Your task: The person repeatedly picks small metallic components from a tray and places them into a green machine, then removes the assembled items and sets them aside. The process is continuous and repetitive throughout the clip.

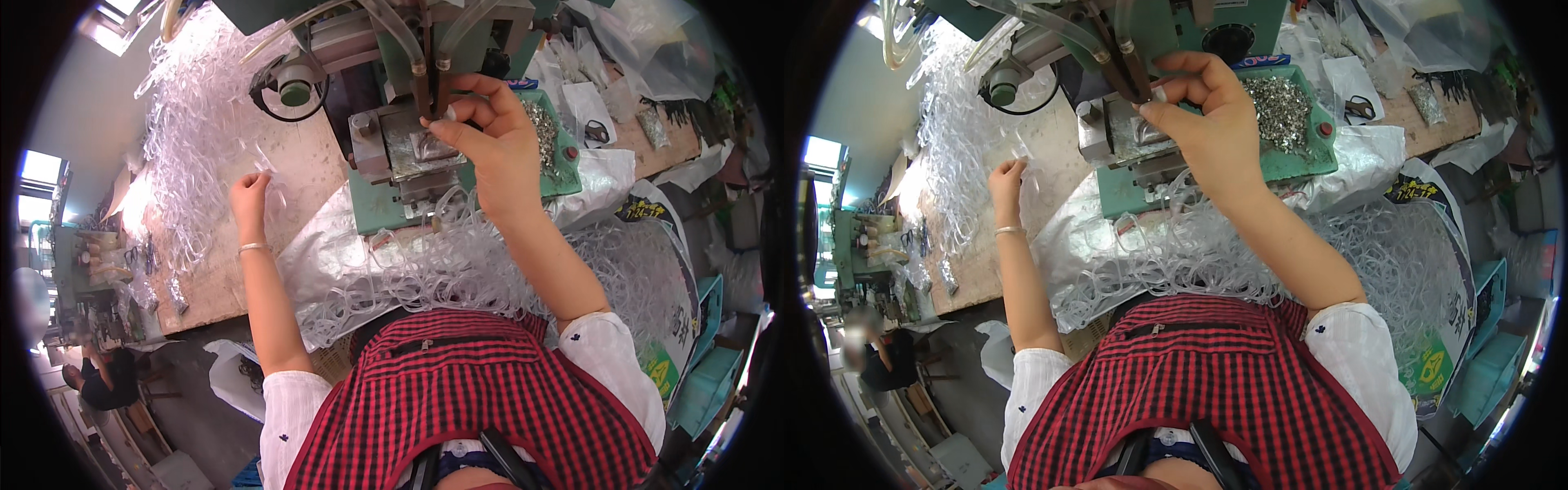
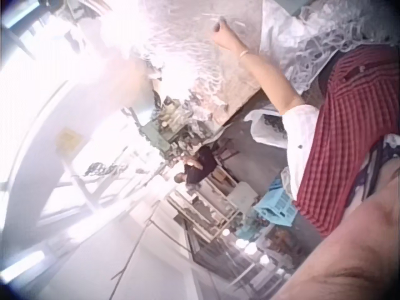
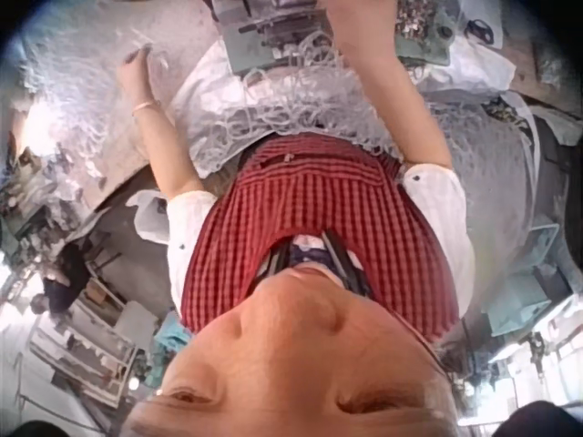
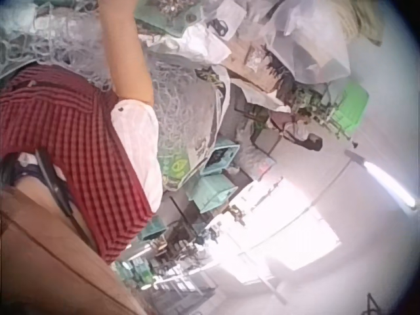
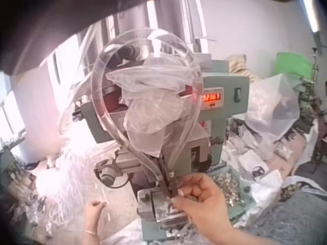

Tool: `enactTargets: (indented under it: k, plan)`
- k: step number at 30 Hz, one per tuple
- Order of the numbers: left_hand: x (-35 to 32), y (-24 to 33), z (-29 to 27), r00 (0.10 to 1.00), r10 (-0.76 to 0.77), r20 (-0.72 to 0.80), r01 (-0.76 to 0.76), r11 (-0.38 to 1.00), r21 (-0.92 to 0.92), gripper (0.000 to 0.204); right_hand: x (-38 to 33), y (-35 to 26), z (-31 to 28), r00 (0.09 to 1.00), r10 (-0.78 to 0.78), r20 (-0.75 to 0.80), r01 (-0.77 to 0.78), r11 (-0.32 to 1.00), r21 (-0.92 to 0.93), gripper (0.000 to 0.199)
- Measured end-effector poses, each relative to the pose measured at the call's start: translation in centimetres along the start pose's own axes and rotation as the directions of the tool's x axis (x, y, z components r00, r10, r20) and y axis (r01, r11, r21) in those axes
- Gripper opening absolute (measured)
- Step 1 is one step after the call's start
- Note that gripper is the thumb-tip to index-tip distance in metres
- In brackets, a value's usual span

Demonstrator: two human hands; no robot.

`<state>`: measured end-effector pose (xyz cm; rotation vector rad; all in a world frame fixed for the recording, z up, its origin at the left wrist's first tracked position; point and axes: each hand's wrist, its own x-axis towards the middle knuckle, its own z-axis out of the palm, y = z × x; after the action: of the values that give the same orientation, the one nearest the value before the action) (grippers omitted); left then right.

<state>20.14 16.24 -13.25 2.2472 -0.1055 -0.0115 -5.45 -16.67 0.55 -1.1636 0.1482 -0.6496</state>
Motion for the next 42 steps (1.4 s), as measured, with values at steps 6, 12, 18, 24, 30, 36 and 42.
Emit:
enactTargets:
  k: [6, 12, 18, 24, 30, 36, 42]
  plan:
    - [-3.1, 2.3, 0.4, 0.982, -0.015, 0.187, -0.055, 0.930, 0.363, 0.023, 0.2, 0.0, -3.6, 0.994, 0.032, -0.106, -0.031, 0.999, 0.004, 0.021]
    - [-6.1, 7.4, -4.6, 0.895, 0.328, -0.303, -0.246, 0.928, 0.279, 0.021, -2.0, -1.8, -5.1, 0.999, -0.014, -0.052, -0.007, 0.919, -0.395, 0.011]
    - [-15.5, 23.0, -4.6, 0.751, 0.587, -0.303, -0.610, 0.441, -0.658, 0.012, -0.6, 0.8, -1.5, 0.979, -0.199, 0.055, 0.205, 0.914, -0.349, 0.023]
    - [-12.7, 26.2, -0.2, 0.634, 0.646, -0.426, -0.719, 0.289, -0.632, 0.017, -0.1, 0.5, -0.2, 0.992, -0.129, 0.007, 0.129, 0.988, -0.083, 0.050]
    - [-12.9, 27.0, -0.3, 0.693, 0.631, -0.350, -0.623, 0.280, -0.730, 0.011, 0.2, 0.0, -0.8, 0.991, -0.123, 0.049, 0.131, 0.964, -0.233, 0.057]
    - [-13.4, 27.6, -0.5, 0.702, 0.633, -0.327, -0.611, 0.298, -0.734, 0.009, 0.4, 0.0, -0.8, 0.987, -0.137, 0.088, 0.159, 0.929, -0.335, 0.063]
    - [-16.1, 26.8, -1.0, 0.704, 0.584, -0.405, -0.658, 0.321, -0.681, 0.015, -1.6, -3.0, 0.6, 0.992, 0.100, 0.071, -0.095, 0.993, -0.068, 0.061]
